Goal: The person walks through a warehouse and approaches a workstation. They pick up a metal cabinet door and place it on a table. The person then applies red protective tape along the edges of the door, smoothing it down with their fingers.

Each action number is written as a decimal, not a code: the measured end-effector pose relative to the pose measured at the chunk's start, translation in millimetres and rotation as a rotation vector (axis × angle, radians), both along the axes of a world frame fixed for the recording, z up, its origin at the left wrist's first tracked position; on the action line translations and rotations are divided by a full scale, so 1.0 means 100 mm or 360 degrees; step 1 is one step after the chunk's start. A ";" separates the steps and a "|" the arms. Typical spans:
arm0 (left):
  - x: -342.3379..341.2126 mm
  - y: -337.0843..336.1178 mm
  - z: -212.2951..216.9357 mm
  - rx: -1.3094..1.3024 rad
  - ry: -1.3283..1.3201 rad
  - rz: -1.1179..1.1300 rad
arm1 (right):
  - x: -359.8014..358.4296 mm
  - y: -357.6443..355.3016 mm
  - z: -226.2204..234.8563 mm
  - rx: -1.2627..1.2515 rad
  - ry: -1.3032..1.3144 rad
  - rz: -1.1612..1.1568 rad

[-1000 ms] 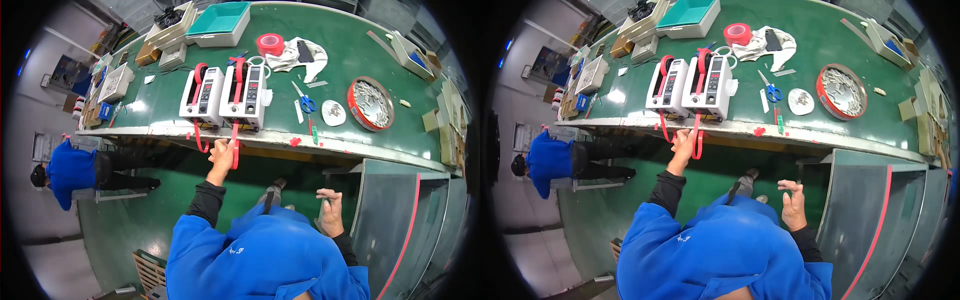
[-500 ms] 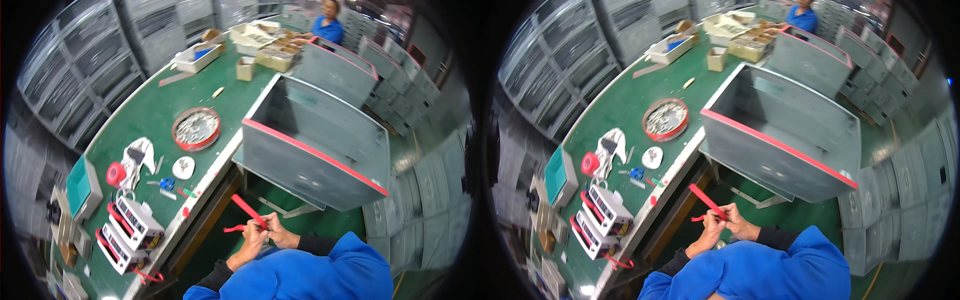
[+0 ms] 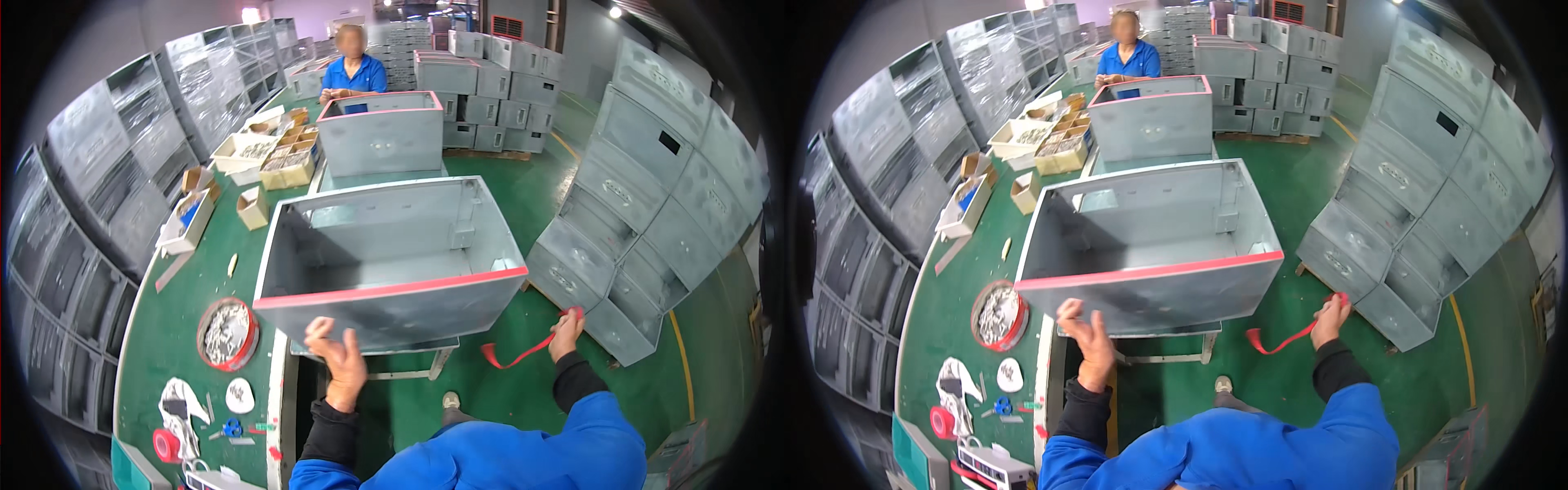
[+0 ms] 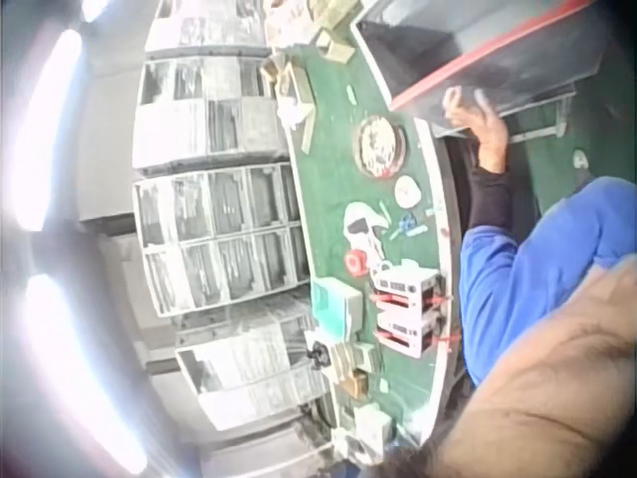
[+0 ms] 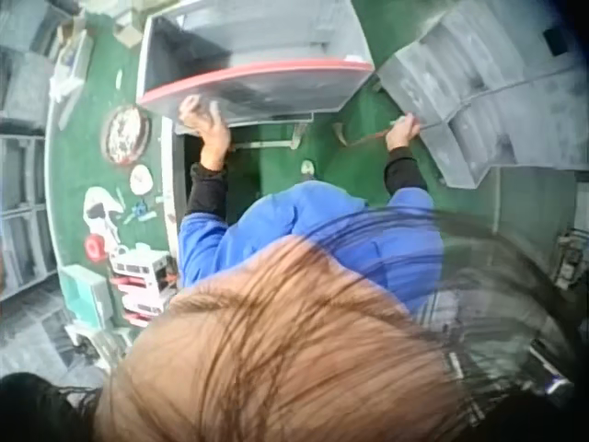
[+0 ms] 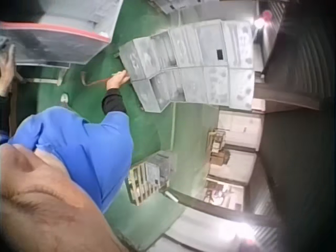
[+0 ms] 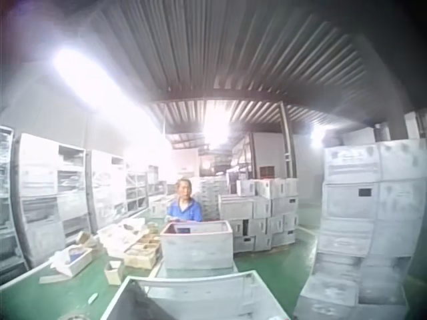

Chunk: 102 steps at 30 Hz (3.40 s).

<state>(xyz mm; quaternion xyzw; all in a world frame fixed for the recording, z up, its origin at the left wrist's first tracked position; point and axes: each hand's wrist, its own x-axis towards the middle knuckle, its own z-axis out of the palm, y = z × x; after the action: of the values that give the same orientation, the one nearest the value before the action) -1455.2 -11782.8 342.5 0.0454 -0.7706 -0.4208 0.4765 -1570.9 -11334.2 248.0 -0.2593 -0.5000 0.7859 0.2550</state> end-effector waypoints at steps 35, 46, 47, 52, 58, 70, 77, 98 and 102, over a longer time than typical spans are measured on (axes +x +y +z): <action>-0.91 -1.19 0.83 0.0030 -0.0148 0.0302 | 1.21 -1.56 0.85 0.0602 0.0200 0.0642; -0.26 -0.69 0.23 0.0179 0.0603 0.0353 | 1.75 -1.87 1.02 0.0491 0.0301 0.1604; -0.29 -0.79 0.31 0.0196 0.0675 0.0344 | 1.77 -1.93 1.19 0.0479 0.0330 0.1684; -0.17 -0.61 0.85 -0.0020 0.0553 -0.0189 | 1.34 -2.19 2.15 0.0061 0.1082 0.2024; -0.53 0.66 1.63 -0.0102 -0.0537 -0.1751 | -0.31 -2.40 3.39 -0.0026 0.1831 0.2080; -1.42 0.42 1.14 -0.1714 -0.1357 -0.0439 | -2.33 -2.51 2.82 0.0119 0.1276 0.2364; -1.16 0.54 1.46 0.0004 -0.0991 -0.0044 | -2.06 -2.74 2.31 0.1743 0.2224 0.2381; 0.30 1.14 0.98 0.1349 -0.0156 -0.0626 | -0.73 -2.55 2.09 0.1545 0.2894 0.2696; 0.49 1.24 0.87 0.1388 -0.0293 -0.0671 | -0.68 -2.48 2.05 0.1607 0.3037 0.2868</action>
<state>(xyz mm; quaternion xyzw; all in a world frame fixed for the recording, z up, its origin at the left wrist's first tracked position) -1406.5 -11658.6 429.2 0.1208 -0.5539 -0.7857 0.2475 -1638.5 -11582.6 453.2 0.8899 -0.3537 0.2866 -0.0284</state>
